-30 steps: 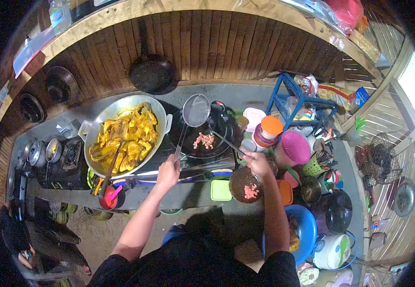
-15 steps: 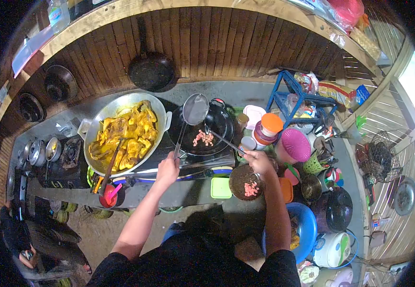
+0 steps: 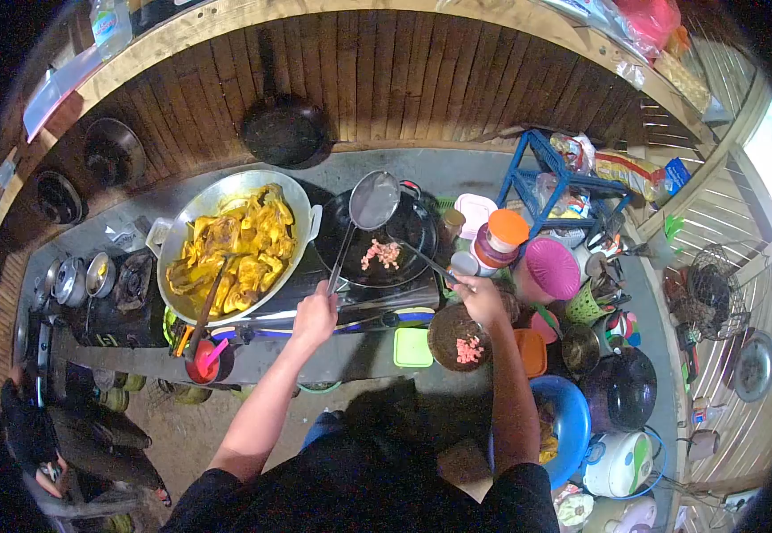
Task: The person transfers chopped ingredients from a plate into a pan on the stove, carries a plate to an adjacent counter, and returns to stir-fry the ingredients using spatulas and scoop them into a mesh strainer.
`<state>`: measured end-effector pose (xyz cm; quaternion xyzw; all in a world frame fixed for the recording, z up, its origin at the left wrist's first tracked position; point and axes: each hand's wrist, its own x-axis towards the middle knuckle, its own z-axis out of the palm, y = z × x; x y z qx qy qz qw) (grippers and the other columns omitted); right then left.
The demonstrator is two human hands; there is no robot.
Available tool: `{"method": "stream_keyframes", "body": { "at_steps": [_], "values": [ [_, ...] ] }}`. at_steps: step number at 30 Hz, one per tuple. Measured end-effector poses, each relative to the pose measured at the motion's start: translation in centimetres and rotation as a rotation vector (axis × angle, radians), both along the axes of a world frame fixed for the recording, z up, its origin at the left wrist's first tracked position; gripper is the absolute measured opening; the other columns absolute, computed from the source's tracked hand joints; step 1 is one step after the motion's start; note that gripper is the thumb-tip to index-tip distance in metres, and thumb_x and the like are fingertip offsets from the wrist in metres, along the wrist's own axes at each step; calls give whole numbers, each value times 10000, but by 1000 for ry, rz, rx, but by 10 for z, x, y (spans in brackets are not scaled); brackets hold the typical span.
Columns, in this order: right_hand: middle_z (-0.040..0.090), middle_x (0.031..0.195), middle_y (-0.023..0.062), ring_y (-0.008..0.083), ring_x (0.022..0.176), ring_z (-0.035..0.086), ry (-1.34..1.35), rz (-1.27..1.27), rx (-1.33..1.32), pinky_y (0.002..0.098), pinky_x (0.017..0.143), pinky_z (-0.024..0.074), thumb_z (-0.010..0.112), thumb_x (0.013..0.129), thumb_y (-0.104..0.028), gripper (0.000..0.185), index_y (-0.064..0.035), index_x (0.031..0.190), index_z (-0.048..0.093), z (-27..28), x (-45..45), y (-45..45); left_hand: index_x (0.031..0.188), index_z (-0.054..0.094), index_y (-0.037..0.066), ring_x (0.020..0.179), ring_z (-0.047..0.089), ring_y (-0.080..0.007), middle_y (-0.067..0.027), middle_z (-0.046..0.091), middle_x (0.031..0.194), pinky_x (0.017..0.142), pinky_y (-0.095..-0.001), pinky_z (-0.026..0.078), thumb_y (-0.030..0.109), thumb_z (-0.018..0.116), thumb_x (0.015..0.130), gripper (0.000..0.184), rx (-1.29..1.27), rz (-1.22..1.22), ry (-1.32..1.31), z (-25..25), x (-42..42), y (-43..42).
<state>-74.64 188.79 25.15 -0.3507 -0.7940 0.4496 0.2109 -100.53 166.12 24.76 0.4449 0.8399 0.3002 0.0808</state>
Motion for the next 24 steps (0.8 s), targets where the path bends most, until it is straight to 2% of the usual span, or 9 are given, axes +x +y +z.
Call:
{"method": "stream_keyframes", "body": {
  "at_steps": [4,6,7,9,13,15,17,21,24],
  "values": [
    [692,1026,193,221,936,659,-49,-7,108,322,850,475,617,895,-122,275,16,1130,645,17,1,-10,1093,493,-34,712,637,-455,-274,643,747,661,-561,508,158,502,918,260,-6,-10,31,-5,-4,0],
    [686,886,42,110,782,562,-132,-23,226,288,741,468,616,912,-113,291,-5,1182,636,17,4,-10,1099,491,-46,712,638,-455,-276,642,746,661,-558,509,155,503,917,272,-8,-9,36,-6,-4,0],
    [686,886,42,110,782,562,-133,-23,226,288,741,468,616,912,-113,291,-5,1182,636,15,5,-8,1071,485,-19,745,628,-471,-280,640,763,685,-571,498,151,513,916,232,-8,7,7,-7,-5,0],
    [691,999,185,263,900,679,-86,-36,105,347,826,493,632,879,-155,293,-36,1145,655,12,6,-6,1043,478,9,778,618,-486,-284,638,781,708,-584,486,146,524,914,194,-7,22,-23,-9,-5,0],
    [687,982,189,286,885,678,-96,-43,111,348,817,495,633,871,-161,301,-52,1151,656,17,8,-8,1002,488,-18,726,628,-471,-288,636,755,665,-575,498,142,506,915,183,21,5,2,-8,-3,0],
    [679,962,206,314,874,674,-216,-88,138,354,807,498,635,860,-169,309,-63,1150,659,22,6,-10,982,486,-10,730,626,-474,-288,636,760,667,-578,496,140,506,914,166,28,20,-11,-6,-2,1],
    [675,969,212,321,884,674,-232,-99,158,362,807,499,633,857,-173,311,-66,1148,660,29,5,-15,1060,489,31,804,613,-490,-282,642,817,724,-588,481,155,524,918,191,0,44,-78,-5,-3,0],
    [663,1008,219,347,941,660,-206,-116,197,388,823,498,626,853,-173,310,-67,1142,662,22,5,-15,1068,494,37,811,613,-487,-278,643,824,721,-590,478,156,524,920,193,15,40,-74,-2,-1,-1],
    [655,1035,219,354,979,647,-176,-117,230,393,840,495,625,851,-172,313,-68,1144,661,25,4,-18,992,498,14,735,627,-473,-282,639,763,668,-581,499,143,515,912,153,69,37,-21,0,2,-3]
  ]
}}
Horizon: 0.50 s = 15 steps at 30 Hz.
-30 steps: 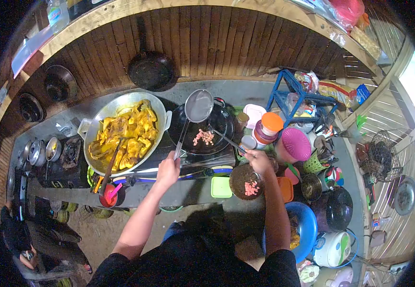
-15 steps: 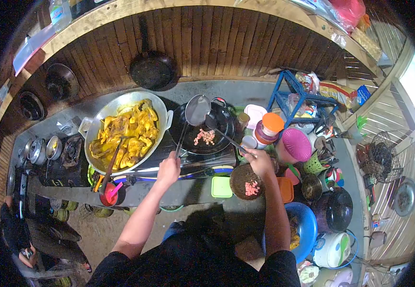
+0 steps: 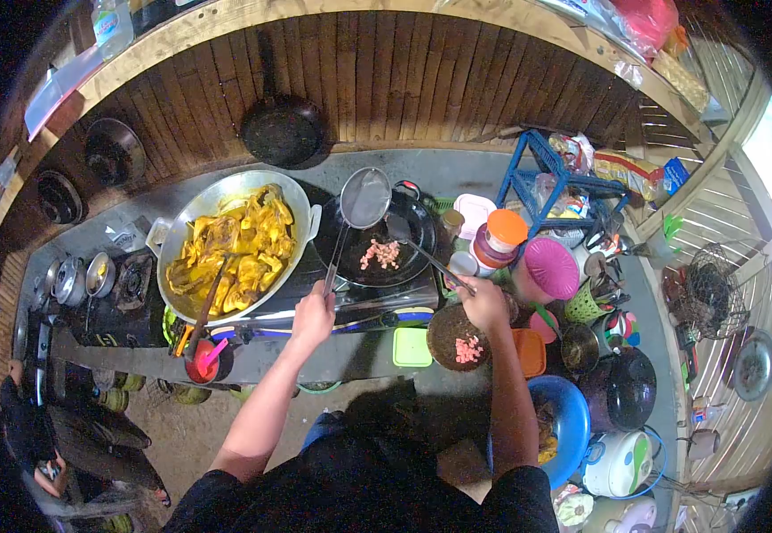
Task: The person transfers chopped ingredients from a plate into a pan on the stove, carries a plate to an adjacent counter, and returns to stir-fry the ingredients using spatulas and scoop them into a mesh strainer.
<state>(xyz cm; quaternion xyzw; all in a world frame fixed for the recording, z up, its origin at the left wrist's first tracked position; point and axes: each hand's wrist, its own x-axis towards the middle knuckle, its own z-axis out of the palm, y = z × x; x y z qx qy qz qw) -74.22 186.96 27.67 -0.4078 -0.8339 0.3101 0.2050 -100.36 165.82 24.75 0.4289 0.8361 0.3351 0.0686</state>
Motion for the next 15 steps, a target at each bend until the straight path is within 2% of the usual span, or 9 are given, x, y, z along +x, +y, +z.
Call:
{"method": "stream_keyframes", "body": {
  "at_steps": [10,15],
  "values": [
    [650,1050,225,363,1004,635,-43,-25,-22,384,863,489,626,851,-170,312,-59,1141,658,13,-2,-8,1009,502,-1,733,628,-473,-286,638,759,672,-582,501,159,512,915,186,-43,-4,-7,-2,3,0],
    [660,1016,226,363,965,651,37,19,43,387,842,495,626,856,-164,309,-60,1145,658,11,1,-8,1008,502,-11,731,628,-474,-292,636,759,678,-583,499,161,512,915,196,-56,15,-13,-4,1,2]
  ]
}}
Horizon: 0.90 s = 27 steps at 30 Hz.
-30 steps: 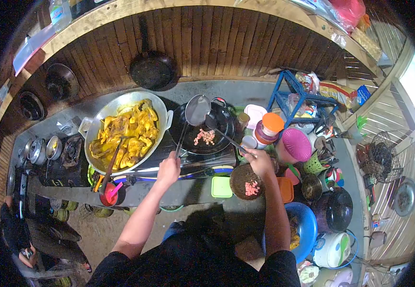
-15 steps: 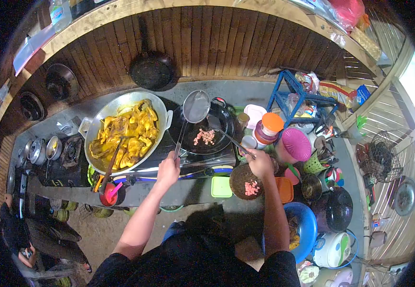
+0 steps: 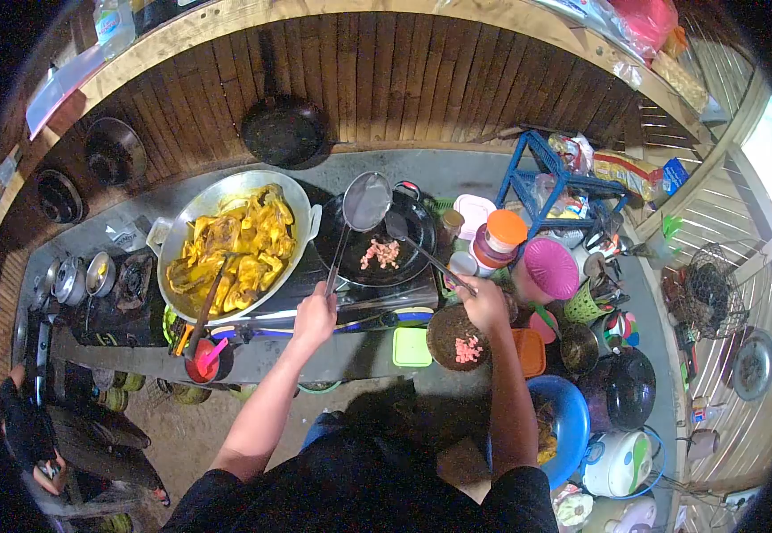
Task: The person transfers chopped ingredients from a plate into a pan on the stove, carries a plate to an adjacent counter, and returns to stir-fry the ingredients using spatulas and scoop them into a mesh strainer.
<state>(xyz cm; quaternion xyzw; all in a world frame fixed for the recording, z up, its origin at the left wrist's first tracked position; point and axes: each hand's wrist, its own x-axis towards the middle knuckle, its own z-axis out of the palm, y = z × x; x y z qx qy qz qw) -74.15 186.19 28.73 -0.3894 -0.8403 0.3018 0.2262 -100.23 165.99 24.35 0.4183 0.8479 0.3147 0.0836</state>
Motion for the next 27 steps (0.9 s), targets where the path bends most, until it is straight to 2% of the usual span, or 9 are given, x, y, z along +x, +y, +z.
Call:
{"method": "stream_keyframes", "body": {
  "at_steps": [6,8,12,14,19,21,23,25,27],
  "values": [
    [669,991,225,339,904,672,-72,-42,-63,380,805,498,630,867,-173,301,-62,1145,662,-6,0,3,996,497,-7,735,628,-474,-290,637,758,675,-584,498,160,515,915,187,29,-3,1,-1,0,-3],
    [669,993,225,339,904,672,-63,-37,-59,381,804,498,630,868,-176,300,-59,1142,662,-8,1,3,1102,502,49,819,613,-490,-287,643,828,724,-589,482,153,528,914,216,-9,22,-63,0,-1,-3],
    [669,1001,227,328,911,674,30,-6,-34,378,807,499,629,872,-181,292,-46,1129,666,-10,1,1,1102,504,49,816,614,-488,-284,644,824,719,-584,485,152,530,912,217,-6,4,-50,1,0,-5],
    [671,1009,223,326,923,673,8,-16,-62,376,816,497,629,874,-184,291,-43,1125,666,-10,-1,2,1019,486,11,758,624,-484,-292,641,788,698,-587,497,162,513,917,184,28,-16,-8,3,2,-5],
    [678,1019,211,316,942,671,44,-17,-73,365,829,492,628,883,-194,288,-38,1122,666,-32,2,15,1022,485,10,764,624,-488,-296,642,798,693,-591,495,165,510,918,188,26,-12,-21,1,4,-6],
    [681,1016,209,302,936,675,44,-23,-183,359,824,492,622,895,-191,286,-23,1123,661,-31,2,14,1024,485,10,764,624,-488,-300,641,799,690,-592,495,165,509,918,189,36,-13,-19,0,4,-4],
    [679,1012,216,292,933,676,34,-21,-180,356,824,489,619,900,-187,289,-6,1122,655,-24,1,10,1135,507,41,791,620,-482,-290,640,808,707,-579,488,155,531,912,252,8,-3,-47,-3,4,-4],
    [677,1008,223,282,930,677,23,-17,-178,352,824,487,616,904,-184,292,10,1120,649,-23,1,9,1143,506,36,789,620,-482,-292,640,808,706,-579,489,159,531,913,262,6,-7,-41,-2,5,-4],
    [689,873,180,212,774,661,63,45,-203,326,726,486,618,910,-188,305,32,1120,646,-24,1,10,1151,504,32,787,620,-483,-294,639,809,705,-579,490,163,531,914,273,3,-9,-35,-1,5,-4]
  ]
}}
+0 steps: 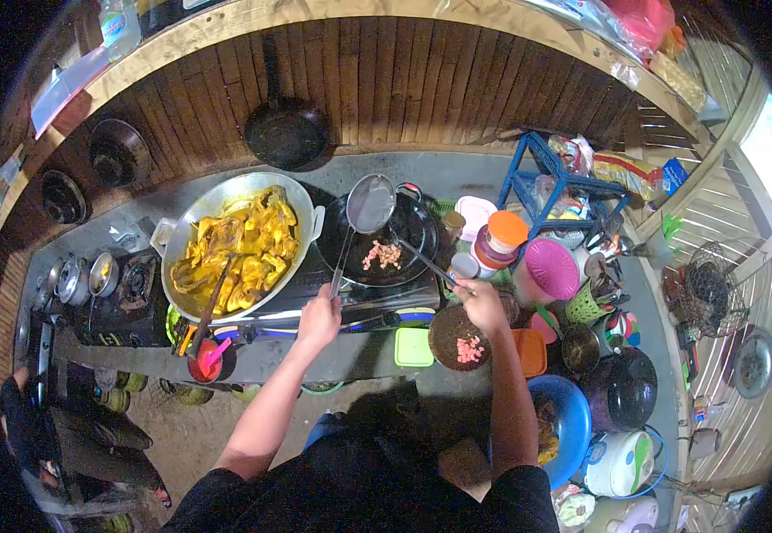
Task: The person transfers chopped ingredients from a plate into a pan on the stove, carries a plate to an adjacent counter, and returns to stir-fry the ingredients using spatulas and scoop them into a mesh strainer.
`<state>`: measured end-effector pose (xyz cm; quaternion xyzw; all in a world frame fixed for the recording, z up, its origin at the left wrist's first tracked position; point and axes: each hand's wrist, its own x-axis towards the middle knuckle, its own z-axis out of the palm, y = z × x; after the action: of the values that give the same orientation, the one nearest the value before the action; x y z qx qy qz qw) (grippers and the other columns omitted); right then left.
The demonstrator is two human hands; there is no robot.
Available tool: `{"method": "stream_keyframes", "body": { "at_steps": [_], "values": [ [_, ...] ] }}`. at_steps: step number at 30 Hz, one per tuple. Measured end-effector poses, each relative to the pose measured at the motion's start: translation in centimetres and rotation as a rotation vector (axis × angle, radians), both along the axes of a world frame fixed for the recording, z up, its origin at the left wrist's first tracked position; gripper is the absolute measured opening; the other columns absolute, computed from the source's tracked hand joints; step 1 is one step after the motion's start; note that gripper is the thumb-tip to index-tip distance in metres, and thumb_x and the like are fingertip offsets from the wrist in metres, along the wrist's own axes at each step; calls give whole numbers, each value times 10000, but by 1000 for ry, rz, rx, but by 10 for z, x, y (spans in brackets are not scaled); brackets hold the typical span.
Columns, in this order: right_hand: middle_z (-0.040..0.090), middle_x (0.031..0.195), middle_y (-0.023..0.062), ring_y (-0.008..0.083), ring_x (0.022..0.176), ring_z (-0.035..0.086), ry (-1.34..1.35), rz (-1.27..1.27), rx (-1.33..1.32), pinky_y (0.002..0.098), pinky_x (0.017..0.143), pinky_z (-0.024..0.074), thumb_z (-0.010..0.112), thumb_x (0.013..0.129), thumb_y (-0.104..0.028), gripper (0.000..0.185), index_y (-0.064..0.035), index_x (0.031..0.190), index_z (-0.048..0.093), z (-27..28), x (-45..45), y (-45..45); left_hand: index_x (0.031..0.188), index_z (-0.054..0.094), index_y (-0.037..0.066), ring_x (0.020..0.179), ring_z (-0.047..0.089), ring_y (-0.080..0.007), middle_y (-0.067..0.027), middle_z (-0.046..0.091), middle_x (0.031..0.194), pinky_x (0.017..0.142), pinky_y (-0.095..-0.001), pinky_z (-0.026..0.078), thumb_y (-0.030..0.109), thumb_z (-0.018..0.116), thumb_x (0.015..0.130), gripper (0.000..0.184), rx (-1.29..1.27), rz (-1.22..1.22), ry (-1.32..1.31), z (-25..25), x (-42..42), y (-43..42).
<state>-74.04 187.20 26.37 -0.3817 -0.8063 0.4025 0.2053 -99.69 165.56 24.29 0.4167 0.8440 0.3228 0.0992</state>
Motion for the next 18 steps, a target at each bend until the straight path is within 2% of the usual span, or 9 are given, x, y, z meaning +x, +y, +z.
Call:
{"method": "stream_keyframes", "body": {
  "at_steps": [1,3,4,6,10,13,15,18],
  "values": [
    [689,873,180,212,774,661,0,0,0,326,726,486,618,910,-188,305,32,1120,646,2,0,-2,1142,505,29,787,620,-483,-294,640,810,706,-579,490,166,530,914,267,-15,6,-2,1,1,0],
    [609,709,55,115,617,548,12,-53,-214,283,596,436,605,929,-186,311,28,1151,640,7,0,-5,1134,506,27,787,620,-484,-294,641,812,707,-579,491,169,528,915,261,-30,12,-6,0,2,1],
    [609,709,55,115,617,548,11,-53,-214,283,596,436,605,929,-186,311,28,1151,640,5,0,-5,1126,504,27,788,620,-484,-295,641,813,708,-579,491,171,526,916,255,-31,8,-1,0,2,1],
    [482,654,-37,59,552,429,122,-14,-299,254,516,361,584,948,-176,307,21,1179,632,2,0,-5,1118,503,27,789,620,-484,-295,641,814,710,-580,491,174,524,918,249,-33,6,4,0,2,1],
    [470,646,-45,64,545,426,146,-10,-390,255,512,355,570,957,-164,306,27,1190,623,1,4,-3,1054,495,13,759,624,-482,-292,638,780,691,-584,495,163,516,915,206,-2,0,15,1,1,1],
    [440,626,-58,49,517,396,163,-6,-432,237,464,313,567,959,-186,305,13,1183,624,4,5,-4,1021,491,1,729,629,-478,-289,638,758,673,-584,500,152,507,912,187,17,-12,37,0,-3,2],
    [398,606,-78,30,493,359,171,-73,-636,215,419,258,555,963,-201,298,-8,1183,613,15,10,-7,1024,491,2,733,629,-478,-288,639,761,675,-583,500,152,507,912,187,15,-11,39,1,-5,2],
    [369,599,-93,18,476,331,193,-64,-640,207,389,209,545,965,-210,289,-26,1181,602,15,12,-5,1027,488,3,745,628,-479,-287,640,772,687,-583,499,151,505,913,188,15,-18,40,3,-6,1]
  ]
}}
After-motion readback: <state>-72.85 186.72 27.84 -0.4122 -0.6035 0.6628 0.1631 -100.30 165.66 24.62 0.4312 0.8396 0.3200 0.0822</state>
